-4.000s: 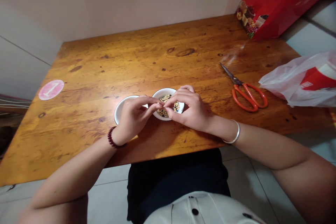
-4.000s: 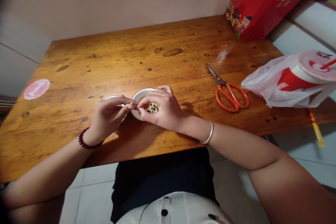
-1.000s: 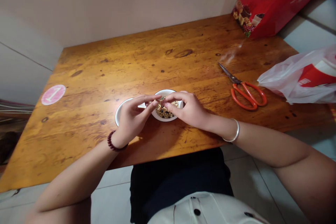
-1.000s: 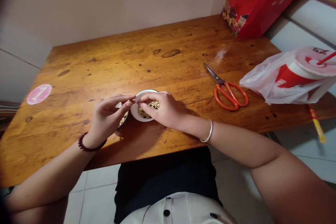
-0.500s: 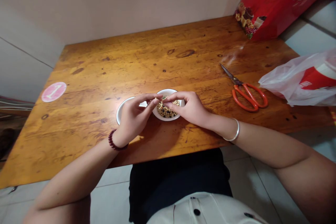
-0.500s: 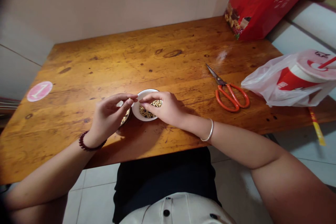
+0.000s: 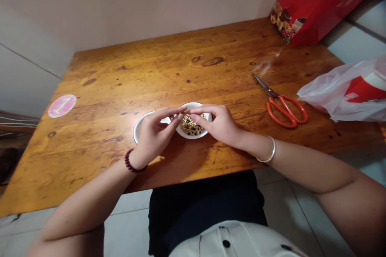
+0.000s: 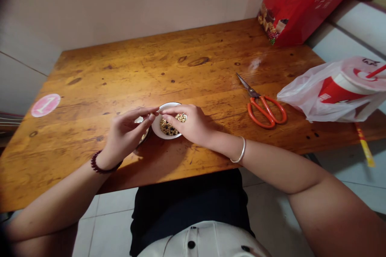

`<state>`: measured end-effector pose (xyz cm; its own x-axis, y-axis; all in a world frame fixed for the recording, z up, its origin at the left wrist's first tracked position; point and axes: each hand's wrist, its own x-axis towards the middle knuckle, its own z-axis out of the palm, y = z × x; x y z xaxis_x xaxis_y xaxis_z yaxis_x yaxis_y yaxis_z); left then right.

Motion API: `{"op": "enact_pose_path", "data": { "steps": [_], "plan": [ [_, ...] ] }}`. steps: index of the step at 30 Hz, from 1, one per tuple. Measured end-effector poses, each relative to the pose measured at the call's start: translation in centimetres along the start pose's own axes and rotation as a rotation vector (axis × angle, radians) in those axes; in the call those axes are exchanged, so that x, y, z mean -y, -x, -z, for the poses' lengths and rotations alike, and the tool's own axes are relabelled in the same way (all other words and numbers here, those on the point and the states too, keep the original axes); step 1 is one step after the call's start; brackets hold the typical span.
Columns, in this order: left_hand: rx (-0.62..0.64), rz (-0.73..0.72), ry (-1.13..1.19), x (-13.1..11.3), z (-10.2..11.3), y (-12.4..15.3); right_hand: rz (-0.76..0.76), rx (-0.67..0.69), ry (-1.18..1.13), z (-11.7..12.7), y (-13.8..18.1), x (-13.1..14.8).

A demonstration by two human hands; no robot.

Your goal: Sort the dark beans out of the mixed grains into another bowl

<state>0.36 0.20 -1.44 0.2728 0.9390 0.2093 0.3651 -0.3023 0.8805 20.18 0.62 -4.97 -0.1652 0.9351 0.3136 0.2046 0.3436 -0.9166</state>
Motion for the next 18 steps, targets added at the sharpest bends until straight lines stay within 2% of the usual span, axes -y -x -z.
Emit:
{"op": "enact_pose_path", "data": {
  "steps": [8, 12, 18],
  "plan": [
    [0.008, -0.066, -0.091, 0.0, -0.1, 0.1, 0.029, -0.045, -0.097, 0.2, 0.0, 1.0],
    [-0.001, -0.094, -0.173, 0.1, -0.1, 0.0, 0.112, -0.062, 0.051, 0.5, 0.0, 1.5],
    [-0.032, -0.161, -0.353, 0.3, -0.2, 0.0, 0.327, -0.11, 0.32, 0.8, 0.2, 1.7]
  ]
}}
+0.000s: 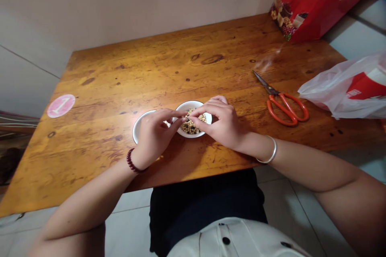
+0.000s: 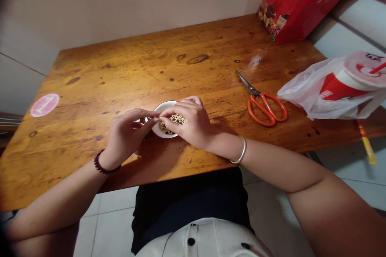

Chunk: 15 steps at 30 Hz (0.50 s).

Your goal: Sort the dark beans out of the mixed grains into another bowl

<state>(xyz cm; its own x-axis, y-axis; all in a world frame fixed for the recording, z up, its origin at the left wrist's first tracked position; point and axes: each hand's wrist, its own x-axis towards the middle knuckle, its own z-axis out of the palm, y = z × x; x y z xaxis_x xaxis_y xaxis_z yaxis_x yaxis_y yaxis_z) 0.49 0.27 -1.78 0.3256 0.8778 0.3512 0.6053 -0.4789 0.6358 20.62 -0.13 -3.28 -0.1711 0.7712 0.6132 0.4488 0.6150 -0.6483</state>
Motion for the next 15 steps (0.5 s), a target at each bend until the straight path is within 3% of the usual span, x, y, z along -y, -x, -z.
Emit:
{"op": "enact_pose_path", "data": {
  "steps": [9, 15],
  "plan": [
    [-0.044, -0.236, -0.206, -0.33, 0.02, 0.23, 0.066, -0.022, 0.153, -0.21, 0.24, -0.25],
    [-0.054, -0.269, -0.221, -0.41, -0.05, 0.13, 0.171, -0.053, 0.254, -0.17, 0.43, -0.26]
  ]
}}
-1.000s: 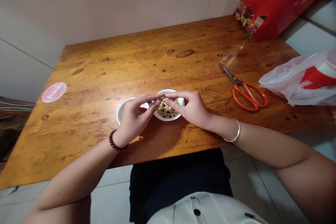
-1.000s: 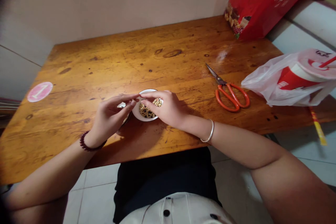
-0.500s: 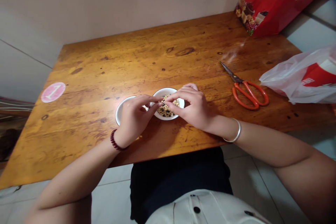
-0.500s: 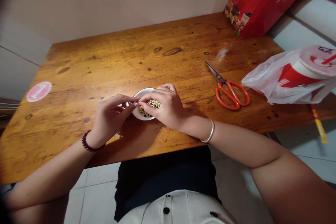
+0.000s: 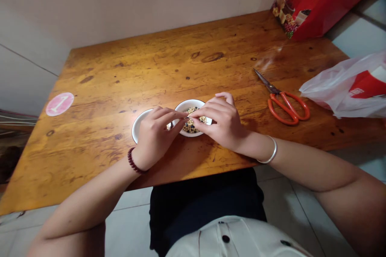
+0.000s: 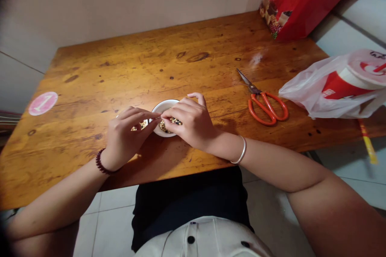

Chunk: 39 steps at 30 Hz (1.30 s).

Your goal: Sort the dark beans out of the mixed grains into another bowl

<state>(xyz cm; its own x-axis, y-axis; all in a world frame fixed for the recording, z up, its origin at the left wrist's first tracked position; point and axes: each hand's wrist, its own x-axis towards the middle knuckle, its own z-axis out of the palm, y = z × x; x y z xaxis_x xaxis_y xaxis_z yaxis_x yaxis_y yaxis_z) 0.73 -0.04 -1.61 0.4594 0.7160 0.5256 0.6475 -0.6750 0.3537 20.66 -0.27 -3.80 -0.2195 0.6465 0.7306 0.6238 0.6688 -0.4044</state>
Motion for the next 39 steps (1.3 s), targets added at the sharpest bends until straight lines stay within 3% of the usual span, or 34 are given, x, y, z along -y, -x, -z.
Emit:
{"op": "enact_pose_path", "data": {
  "steps": [13, 19, 29, 39],
  "plan": [
    [0.005, -0.019, -0.02, 0.1, -0.03, 0.12, 0.06, 0.047, 0.084, 0.21, 0.39, -0.36],
    [0.036, -0.074, -0.145, 0.19, 0.01, 0.14, 0.09, 0.087, 0.052, 0.45, 0.54, -0.51],
    [0.047, -0.101, -0.226, 0.4, -0.05, 0.31, -0.045, 0.155, -0.073, 0.1, 0.04, -0.12],
    [0.003, -0.062, -0.151, 0.42, -0.14, 0.22, -0.342, 0.209, -0.307, -0.17, -0.4, 0.06]
  ]
}}
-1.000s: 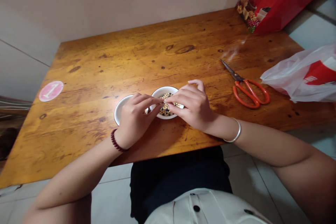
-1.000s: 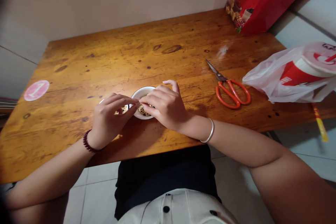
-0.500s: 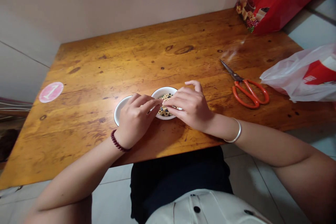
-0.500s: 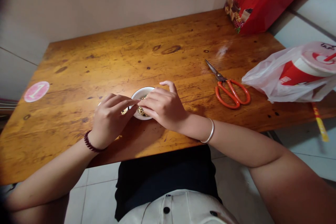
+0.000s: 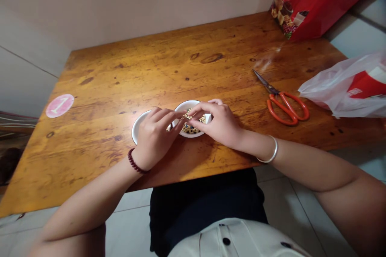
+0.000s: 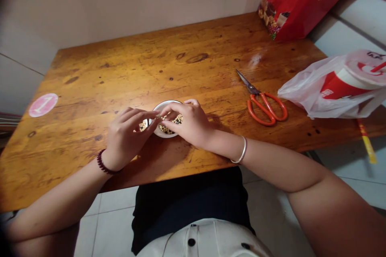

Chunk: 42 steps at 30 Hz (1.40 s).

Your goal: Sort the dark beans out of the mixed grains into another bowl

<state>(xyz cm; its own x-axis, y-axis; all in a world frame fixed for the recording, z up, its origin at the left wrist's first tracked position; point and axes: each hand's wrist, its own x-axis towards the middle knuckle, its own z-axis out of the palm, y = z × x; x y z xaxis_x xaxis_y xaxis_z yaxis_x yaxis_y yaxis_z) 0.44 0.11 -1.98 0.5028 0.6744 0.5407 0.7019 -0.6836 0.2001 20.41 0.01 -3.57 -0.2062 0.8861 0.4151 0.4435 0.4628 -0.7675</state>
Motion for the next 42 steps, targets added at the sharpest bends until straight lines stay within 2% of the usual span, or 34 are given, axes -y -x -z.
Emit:
{"op": "enact_pose_path", "data": {
  "steps": [3, 9, 15, 23, 30, 42],
  "plan": [
    [-0.019, 0.049, 0.035, -0.1, 0.1, 0.0, -0.074, 0.003, -0.099, -0.1, -0.1, 0.1],
    [-0.013, 0.263, 0.222, -0.2, 0.4, -0.1, -0.184, 0.021, -0.362, -0.6, -0.1, -0.7],
    [0.014, 0.329, 0.306, -0.3, 0.3, -0.2, -0.218, 0.061, -0.471, -0.7, -0.3, -1.0],
    [0.031, 0.246, 0.34, -0.4, 0.6, -0.3, -0.218, 0.086, -0.505, -0.9, -0.2, -1.1],
    [0.02, 0.297, 0.331, -0.2, 0.4, -0.2, -0.217, 0.068, -0.459, -0.9, -0.3, -1.0],
    [0.071, 0.169, 0.331, -0.3, 0.6, -0.3, -0.238, 0.083, -0.423, -0.9, -0.1, -1.0]
  ]
}}
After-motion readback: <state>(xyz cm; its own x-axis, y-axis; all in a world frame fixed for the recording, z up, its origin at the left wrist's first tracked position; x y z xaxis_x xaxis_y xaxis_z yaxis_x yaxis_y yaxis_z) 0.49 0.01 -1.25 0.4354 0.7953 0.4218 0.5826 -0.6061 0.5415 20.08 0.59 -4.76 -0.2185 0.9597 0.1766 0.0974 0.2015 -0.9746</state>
